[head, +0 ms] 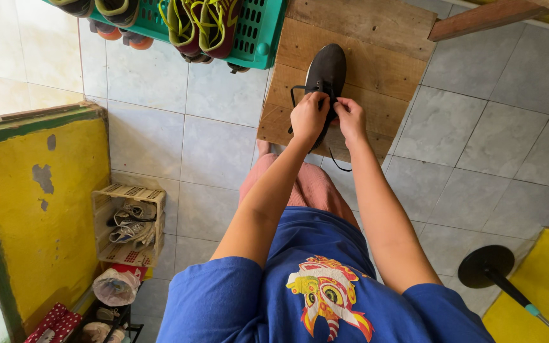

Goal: The person unlaces a black sneaker, removes the laces, and then relaces the same shoe. The person repeats this process for a second black sneaker.

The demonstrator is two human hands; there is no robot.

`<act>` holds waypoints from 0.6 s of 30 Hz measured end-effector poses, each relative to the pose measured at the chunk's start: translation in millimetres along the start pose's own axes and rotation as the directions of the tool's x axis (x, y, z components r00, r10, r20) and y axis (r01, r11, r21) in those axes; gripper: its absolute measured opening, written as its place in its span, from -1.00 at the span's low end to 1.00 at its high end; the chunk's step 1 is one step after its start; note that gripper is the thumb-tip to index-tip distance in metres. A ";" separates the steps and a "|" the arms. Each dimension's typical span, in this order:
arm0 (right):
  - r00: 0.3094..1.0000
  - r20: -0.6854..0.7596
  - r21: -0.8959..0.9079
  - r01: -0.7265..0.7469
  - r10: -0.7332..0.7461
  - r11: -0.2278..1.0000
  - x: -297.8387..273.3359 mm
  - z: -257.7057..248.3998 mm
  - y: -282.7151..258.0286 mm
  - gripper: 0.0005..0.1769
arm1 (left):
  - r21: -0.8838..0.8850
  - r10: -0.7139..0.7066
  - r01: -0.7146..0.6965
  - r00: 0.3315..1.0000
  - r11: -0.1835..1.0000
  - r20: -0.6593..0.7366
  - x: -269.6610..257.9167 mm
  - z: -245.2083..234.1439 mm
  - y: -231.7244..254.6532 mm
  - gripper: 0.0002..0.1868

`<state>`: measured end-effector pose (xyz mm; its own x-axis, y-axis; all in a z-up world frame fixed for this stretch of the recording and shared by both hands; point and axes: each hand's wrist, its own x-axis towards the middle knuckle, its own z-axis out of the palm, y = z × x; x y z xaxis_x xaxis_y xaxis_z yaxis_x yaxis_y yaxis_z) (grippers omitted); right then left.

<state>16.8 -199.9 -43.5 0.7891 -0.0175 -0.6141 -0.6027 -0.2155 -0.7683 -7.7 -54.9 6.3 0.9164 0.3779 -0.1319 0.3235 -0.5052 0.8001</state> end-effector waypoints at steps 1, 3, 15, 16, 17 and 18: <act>1.000 0.000 0.002 -0.003 0.003 1.000 0.0 0.0 0.2 -0.73 | 0.003 0.003 -0.003 1.000 1.000 -0.003 -0.3 0.5 -0.1 -0.82; 1.000 0.005 0.016 -0.001 0.001 1.000 0.8 -0.4 0.2 -0.74 | 0.009 -0.001 0.001 1.000 1.000 -0.001 -0.2 1.8 -0.6 -0.82; 1.000 0.025 0.003 0.007 -0.007 1.000 -3.7 -2.3 -5.8 -0.75 | 0.123 0.053 -0.053 0.999 0.991 0.000 0.6 15.5 -9.2 -0.85; 0.999 0.032 0.005 0.007 -0.007 1.000 -4.5 -2.1 -7.3 -0.75 | 0.124 0.056 -0.055 0.998 0.991 -0.004 0.4 16.1 -10.3 -0.86; 0.999 0.029 0.025 -0.015 0.014 1.000 -5.6 -2.1 -8.7 -0.74 | 0.118 0.074 -0.075 0.997 0.990 0.010 0.5 16.2 -11.5 -0.86; 0.999 0.028 0.045 -0.036 0.035 0.998 -6.0 -2.2 -10.1 -0.73 | 0.112 0.092 -0.094 0.995 0.989 0.022 1.4 15.7 -13.0 -0.86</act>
<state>18.5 -199.8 -31.8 0.7640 0.0027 -0.6452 -0.6353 -0.1708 -0.7531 -7.0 -60.0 -13.5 0.9473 0.3125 -0.0703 0.2600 -0.6222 0.7384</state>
